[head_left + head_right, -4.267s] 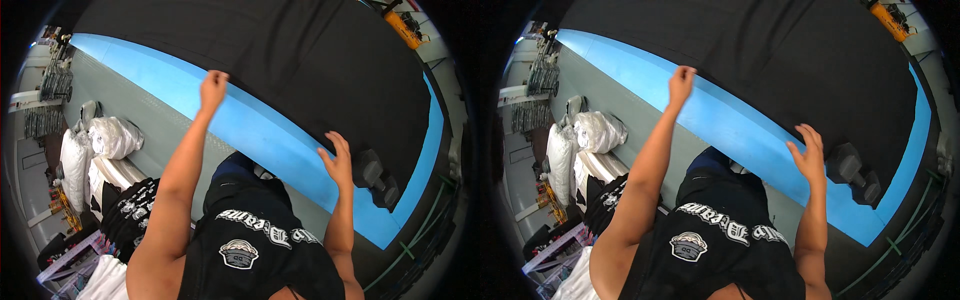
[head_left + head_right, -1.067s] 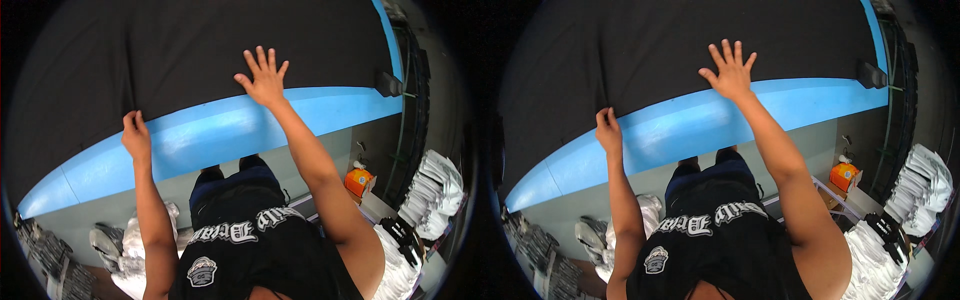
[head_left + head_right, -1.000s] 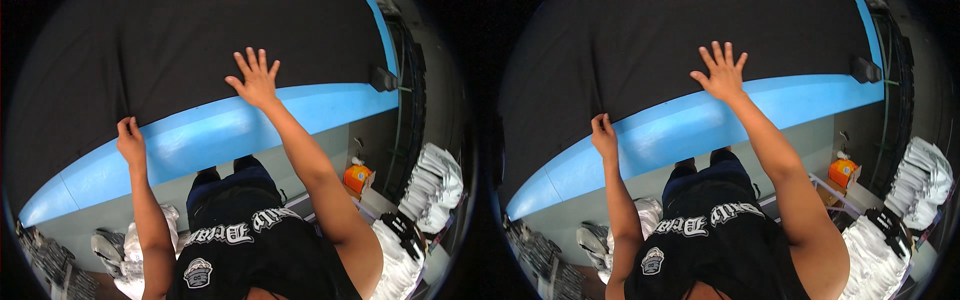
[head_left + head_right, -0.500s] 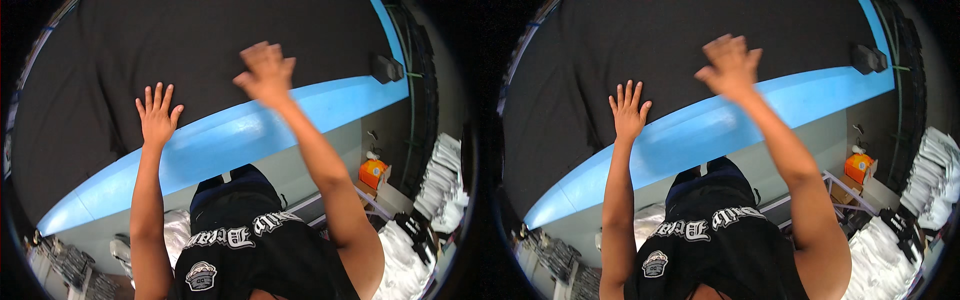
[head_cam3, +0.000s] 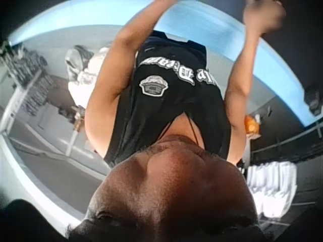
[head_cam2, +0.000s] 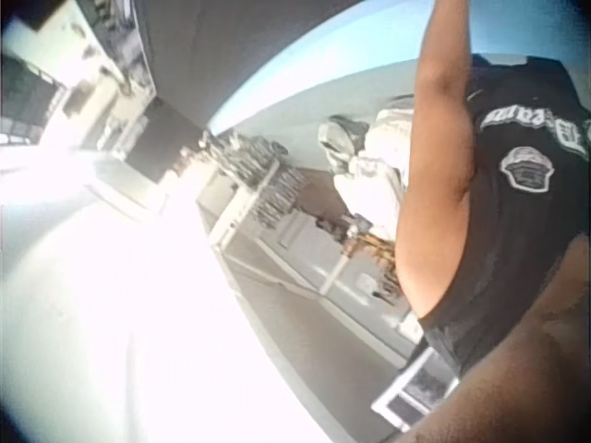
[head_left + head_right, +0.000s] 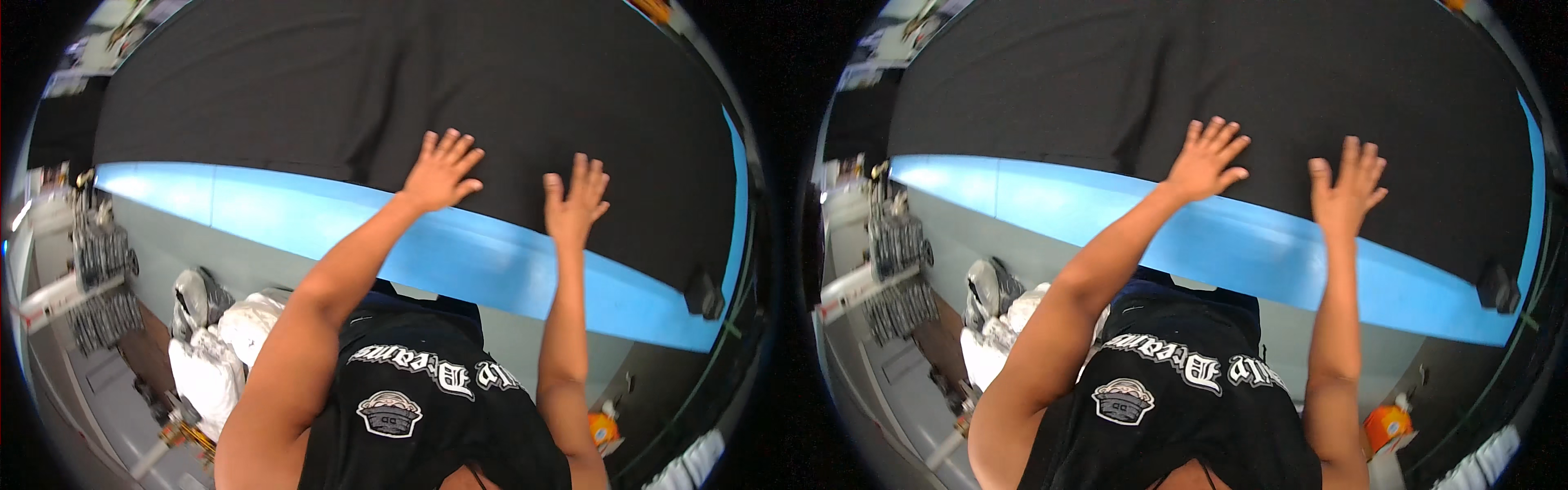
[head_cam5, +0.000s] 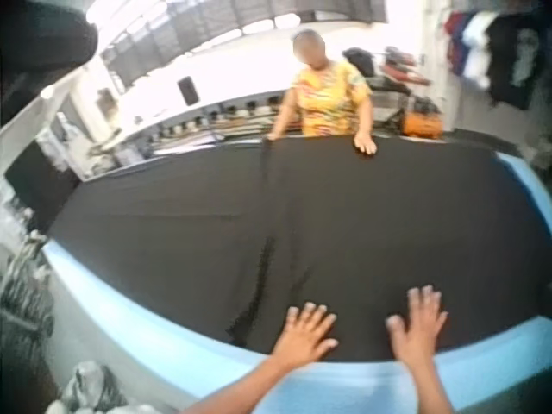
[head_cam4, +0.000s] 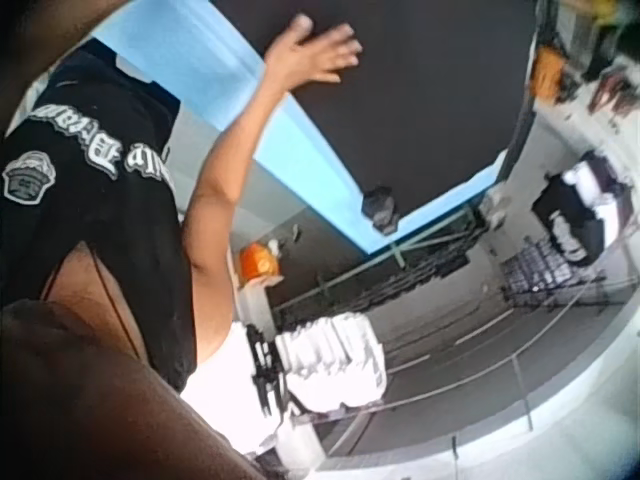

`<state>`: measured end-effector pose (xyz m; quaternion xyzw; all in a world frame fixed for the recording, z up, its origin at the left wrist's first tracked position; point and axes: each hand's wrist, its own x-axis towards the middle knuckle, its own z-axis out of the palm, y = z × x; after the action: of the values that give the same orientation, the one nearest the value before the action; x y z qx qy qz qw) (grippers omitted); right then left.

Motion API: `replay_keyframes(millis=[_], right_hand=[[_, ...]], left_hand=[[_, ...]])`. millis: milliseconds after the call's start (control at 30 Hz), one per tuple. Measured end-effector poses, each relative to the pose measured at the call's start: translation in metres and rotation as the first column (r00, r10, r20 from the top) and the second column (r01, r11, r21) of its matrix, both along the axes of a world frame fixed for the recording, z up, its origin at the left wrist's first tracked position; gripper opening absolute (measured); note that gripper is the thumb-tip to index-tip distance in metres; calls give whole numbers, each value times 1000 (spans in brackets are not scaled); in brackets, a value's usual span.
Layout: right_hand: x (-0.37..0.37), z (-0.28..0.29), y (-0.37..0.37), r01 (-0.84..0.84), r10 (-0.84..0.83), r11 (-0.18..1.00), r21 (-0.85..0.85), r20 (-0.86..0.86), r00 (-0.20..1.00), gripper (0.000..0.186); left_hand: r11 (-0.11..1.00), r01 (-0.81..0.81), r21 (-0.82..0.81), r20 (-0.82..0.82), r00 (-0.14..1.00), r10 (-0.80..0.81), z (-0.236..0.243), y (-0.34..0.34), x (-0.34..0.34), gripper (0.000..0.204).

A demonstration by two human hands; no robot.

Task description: The person aligns and flattens layers of fabric on a table by hand, cuts the fabric using an electric fabric cutter, and pulls and spreads more fabric across the table.

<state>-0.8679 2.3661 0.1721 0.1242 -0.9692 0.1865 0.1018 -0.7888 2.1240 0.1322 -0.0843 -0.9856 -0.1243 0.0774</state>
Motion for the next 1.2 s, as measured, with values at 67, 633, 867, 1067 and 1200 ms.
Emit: replay_keyframes(millis=[67, 633, 867, 1067, 1200], right_hand=[[26, -7, -65, -111, 109, 991, 79, 34, 994, 65], [58, -70, -149, 69, -93, 965, 254, 85, 992, 60], [58, -77, -151, 60, -84, 960, 274, 79, 993, 61], [58, -70, -151, 83, -118, 966, 246, 130, 984, 63], [55, -67, -147, 56, -92, 956, 287, 112, 990, 61]], left_hand=[[976, -18, 218, -110, 993, 43, 19, -9, 15, 49], [882, -448, 142, 188, 888, 421, 0, -337, 155, 18], [975, -195, 102, -77, 976, 203, 12, -348, 154, 17], [840, -424, 339, 55, 900, 433, 14, -329, 141, 10], [-369, -432, 823, 554, 754, 353, 23, -281, 123, 21]])
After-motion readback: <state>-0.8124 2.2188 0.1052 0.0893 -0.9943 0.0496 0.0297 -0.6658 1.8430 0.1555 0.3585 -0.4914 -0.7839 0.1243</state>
